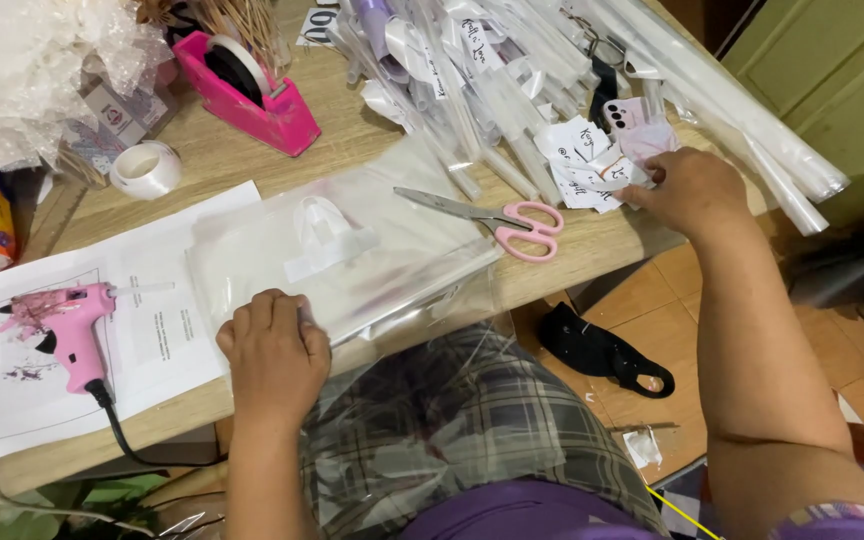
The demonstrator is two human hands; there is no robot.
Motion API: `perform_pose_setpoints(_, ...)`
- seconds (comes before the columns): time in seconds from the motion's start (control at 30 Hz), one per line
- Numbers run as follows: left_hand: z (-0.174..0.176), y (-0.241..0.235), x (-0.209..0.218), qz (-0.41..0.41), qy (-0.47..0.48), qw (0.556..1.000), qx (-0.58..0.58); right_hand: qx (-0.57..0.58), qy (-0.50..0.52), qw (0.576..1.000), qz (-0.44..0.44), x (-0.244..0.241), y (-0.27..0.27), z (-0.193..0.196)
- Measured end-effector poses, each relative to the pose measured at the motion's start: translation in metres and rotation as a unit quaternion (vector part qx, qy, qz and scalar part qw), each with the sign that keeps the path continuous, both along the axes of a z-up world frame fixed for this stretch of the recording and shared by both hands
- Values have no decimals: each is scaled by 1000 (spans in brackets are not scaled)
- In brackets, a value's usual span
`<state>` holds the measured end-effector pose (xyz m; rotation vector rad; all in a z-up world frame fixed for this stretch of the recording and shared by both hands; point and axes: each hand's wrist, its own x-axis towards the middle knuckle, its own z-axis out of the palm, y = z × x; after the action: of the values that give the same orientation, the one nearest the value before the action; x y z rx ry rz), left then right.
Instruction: Assembling decorative plastic bags by folding them, applying hot glue, and attaching labels.
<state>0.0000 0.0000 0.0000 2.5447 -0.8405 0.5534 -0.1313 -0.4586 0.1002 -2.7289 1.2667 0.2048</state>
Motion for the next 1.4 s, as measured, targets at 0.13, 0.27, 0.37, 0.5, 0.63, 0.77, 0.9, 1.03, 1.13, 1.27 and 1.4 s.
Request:
perform_pose_setpoints(0.13, 1, 1, 0, 0, 7, 1000, 3, 6, -47, 999, -1, 4, -23, -25)
perform_pose_setpoints(0.27, 1, 1, 1, -2, 31, 1000, 3, 34, -112, 992, -35, 6, -25, -28)
perform_pose_setpoints(0.37, 0, 1, 2, -1, 27, 1000, 0, 49, -145, 988, -34, 4, -16, -20)
perform_pose_setpoints(0.5, -2, 3, 4, -2, 46, 999, 9, 70, -254, 964, -29, -2, -8, -14)
perform_pose_setpoints(0.63, 2, 2, 4, -5, 47, 999, 7, -150, -286, 940, 108, -3, -54, -61)
perform_pose_setpoints(0.77, 2, 2, 4, -8, 46, 999, 6, -511, -281, 774, 247, -5, -62, -67)
perform_pose_setpoints(0.9, 2, 2, 5, -9, 48, 999, 6, -539, -315, 748, 224, -9, -53, -55)
perform_pose_setpoints(1.03, 0, 3, 6, -7, 59, 998, 11, -539, -340, 733, 237, -7, -47, -50)
perform_pose_setpoints(1.13, 0, 3, 7, -4, 70, 997, 19, -538, -335, 744, 212, 0, -50, -52)
perform_pose_setpoints(1.27, 1, 3, 6, -11, 48, 999, 8, -563, -291, 724, 273, 8, -59, -51)
perform_pose_setpoints(1.4, 1, 3, 5, -13, 43, 999, 6, -613, -287, 676, 292, 18, -63, -28)
